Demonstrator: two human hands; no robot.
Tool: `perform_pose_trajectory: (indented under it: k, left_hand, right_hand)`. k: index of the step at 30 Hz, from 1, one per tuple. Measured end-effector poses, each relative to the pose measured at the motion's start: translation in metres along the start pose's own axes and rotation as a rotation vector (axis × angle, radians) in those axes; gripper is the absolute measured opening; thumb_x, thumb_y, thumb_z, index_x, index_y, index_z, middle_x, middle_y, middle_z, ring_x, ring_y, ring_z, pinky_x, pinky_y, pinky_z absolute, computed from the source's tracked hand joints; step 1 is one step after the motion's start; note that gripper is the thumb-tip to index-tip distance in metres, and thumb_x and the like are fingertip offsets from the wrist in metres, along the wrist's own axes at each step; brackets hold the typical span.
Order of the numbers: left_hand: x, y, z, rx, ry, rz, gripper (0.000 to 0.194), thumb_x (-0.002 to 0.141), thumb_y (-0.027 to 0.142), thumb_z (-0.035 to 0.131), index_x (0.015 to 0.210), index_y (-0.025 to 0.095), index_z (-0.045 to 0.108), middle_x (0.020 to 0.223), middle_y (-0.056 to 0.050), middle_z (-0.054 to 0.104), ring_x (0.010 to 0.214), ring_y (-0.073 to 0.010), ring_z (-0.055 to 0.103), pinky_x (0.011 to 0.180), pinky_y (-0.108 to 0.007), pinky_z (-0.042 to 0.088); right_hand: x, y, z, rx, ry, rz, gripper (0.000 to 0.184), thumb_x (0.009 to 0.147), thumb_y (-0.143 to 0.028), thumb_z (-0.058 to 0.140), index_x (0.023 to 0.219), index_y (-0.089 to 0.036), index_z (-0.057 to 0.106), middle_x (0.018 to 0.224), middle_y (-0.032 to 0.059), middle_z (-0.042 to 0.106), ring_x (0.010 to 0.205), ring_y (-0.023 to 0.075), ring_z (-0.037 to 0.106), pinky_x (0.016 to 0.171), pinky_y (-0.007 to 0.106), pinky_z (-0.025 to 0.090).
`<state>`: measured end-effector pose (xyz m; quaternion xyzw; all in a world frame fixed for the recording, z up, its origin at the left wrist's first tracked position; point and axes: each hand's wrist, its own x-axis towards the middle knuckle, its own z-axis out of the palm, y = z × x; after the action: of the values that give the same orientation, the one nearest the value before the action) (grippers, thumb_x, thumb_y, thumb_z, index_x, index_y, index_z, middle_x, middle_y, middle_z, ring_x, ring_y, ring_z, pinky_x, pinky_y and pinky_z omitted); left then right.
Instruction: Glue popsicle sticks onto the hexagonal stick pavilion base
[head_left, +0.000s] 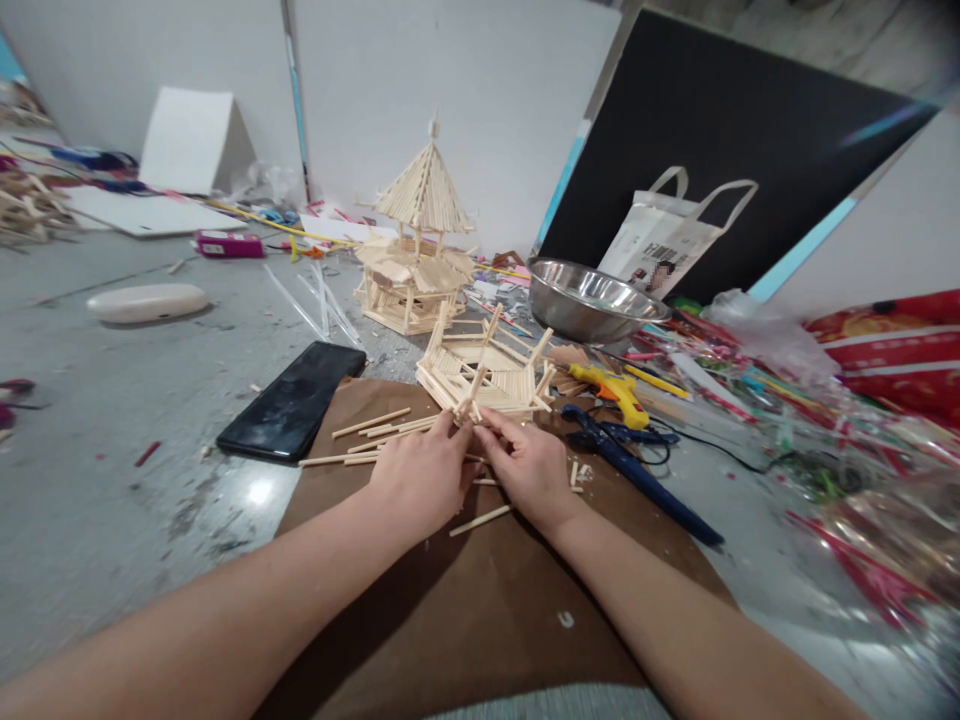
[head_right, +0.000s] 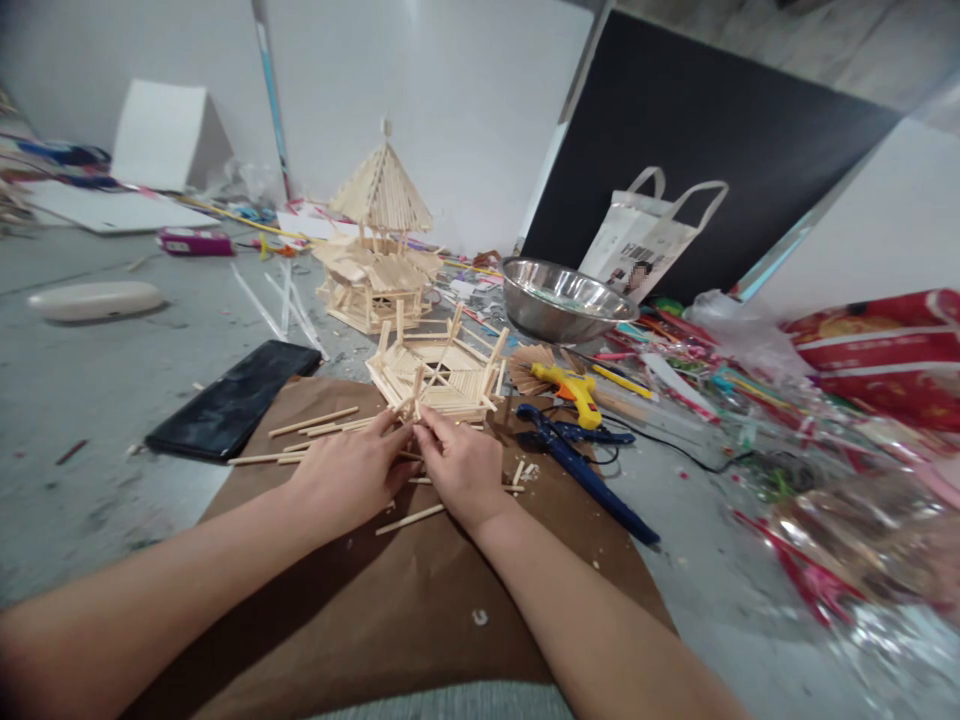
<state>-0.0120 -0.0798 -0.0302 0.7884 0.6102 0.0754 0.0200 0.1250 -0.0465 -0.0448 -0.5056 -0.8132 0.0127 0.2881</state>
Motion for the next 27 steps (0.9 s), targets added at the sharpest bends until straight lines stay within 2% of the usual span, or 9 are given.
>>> perform_pose_trajectory:
  k: [12, 22, 27]
  left_hand:
    - [0.0004, 0.0008, -0.0035, -0.032, -0.06, -0.024, 0.039, 0.079, 0.04, 0.031, 0.114, 0.026, 0.039, 0.119, -0.01, 0.041, 0.077, -0.0234, 0.058, 0.06, -0.037, 0.044]
    - [-0.0001, 0.0007, -0.0024, -0.019, -0.028, -0.014, 0.038, 0.079, 0.039, 0.031, 0.114, 0.026, 0.039, 0.12, -0.009, 0.041, 0.075, -0.0238, 0.059, 0.058, -0.037, 0.045]
    - [0.0001, 0.0006, -0.0031, -0.029, -0.049, -0.021, 0.038, 0.079, 0.04, 0.031, 0.113, 0.027, 0.039, 0.12, -0.009, 0.041, 0.076, -0.0231, 0.058, 0.06, -0.037, 0.045]
  right_hand:
    - [-0.0002, -0.0002, -0.0005, -0.007, -0.001, 0.001, 0.031, 0.08, -0.033, 0.043, 0.105, -0.024, 0.058, 0.091, 0.0026, 0.066, 0.074, 0.0137, 0.062, 0.067, 0.023, 0.046]
    - [0.0001, -0.0005, 0.0001, -0.008, 0.003, -0.011, 0.031, 0.079, -0.032, 0.043, 0.105, -0.023, 0.058, 0.092, 0.0021, 0.066, 0.074, 0.0143, 0.062, 0.065, 0.023, 0.046]
    - [-0.0001, -0.0006, -0.0004, -0.019, -0.001, 0.0, 0.031, 0.079, -0.032, 0.043, 0.106, -0.025, 0.057, 0.091, 0.0017, 0.066, 0.074, 0.0141, 0.062, 0.064, 0.023, 0.046]
